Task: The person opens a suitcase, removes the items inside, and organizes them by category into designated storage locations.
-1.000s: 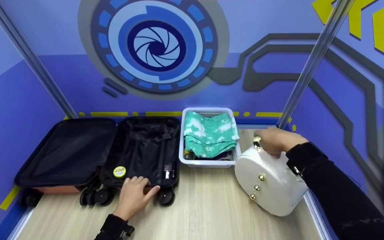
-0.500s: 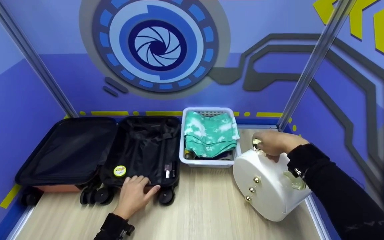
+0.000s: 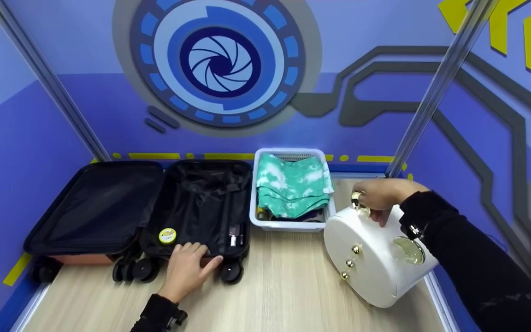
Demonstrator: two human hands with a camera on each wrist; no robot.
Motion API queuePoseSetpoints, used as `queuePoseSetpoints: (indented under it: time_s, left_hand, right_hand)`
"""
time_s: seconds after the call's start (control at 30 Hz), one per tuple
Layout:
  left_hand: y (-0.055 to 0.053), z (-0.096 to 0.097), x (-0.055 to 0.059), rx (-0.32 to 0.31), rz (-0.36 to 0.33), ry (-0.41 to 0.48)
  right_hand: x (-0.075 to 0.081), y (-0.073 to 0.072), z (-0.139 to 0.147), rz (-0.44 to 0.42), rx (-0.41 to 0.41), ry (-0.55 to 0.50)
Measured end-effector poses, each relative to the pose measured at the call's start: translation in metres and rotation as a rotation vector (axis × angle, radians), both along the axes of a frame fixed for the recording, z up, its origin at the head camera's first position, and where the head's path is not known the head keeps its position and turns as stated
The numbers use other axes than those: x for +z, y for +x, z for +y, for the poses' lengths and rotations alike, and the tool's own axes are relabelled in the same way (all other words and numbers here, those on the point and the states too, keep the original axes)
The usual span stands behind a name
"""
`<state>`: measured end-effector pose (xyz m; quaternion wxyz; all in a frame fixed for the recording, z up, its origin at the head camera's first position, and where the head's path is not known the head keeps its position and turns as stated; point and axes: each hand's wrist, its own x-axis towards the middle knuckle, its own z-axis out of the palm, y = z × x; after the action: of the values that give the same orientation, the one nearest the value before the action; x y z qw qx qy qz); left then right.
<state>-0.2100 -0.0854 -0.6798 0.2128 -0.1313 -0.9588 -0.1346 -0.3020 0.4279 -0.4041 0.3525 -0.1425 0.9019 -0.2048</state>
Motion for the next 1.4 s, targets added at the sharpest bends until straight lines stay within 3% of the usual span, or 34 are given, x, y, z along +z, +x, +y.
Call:
queuePoseSetpoints:
  time_s: [0.2, 0.4, 0.93, 1.4]
  left_hand:
    - [0.001, 0.000, 0.000, -0.002, -0.015, -0.013]
    - [0.000, -0.001, 0.000, -0.012, 0.017, -0.013]
    - [-0.001, -0.002, -0.001, -0.019, 0.038, -0.009]
    - [0.001, -0.002, -0.001, -0.019, 0.044, 0.020]
  right_hand:
    - [-0.001, 0.003, -0.008, -0.031, -0.016, -0.021]
    - [-0.005, 0.008, -0.019, -0.030, -0.011, -0.038]
    - [-0.015, 0.023, -0.057, 0.093, -0.065, -0.072]
    - [-0.023, 0.028, -0.088, 0.137, -0.123, -0.109]
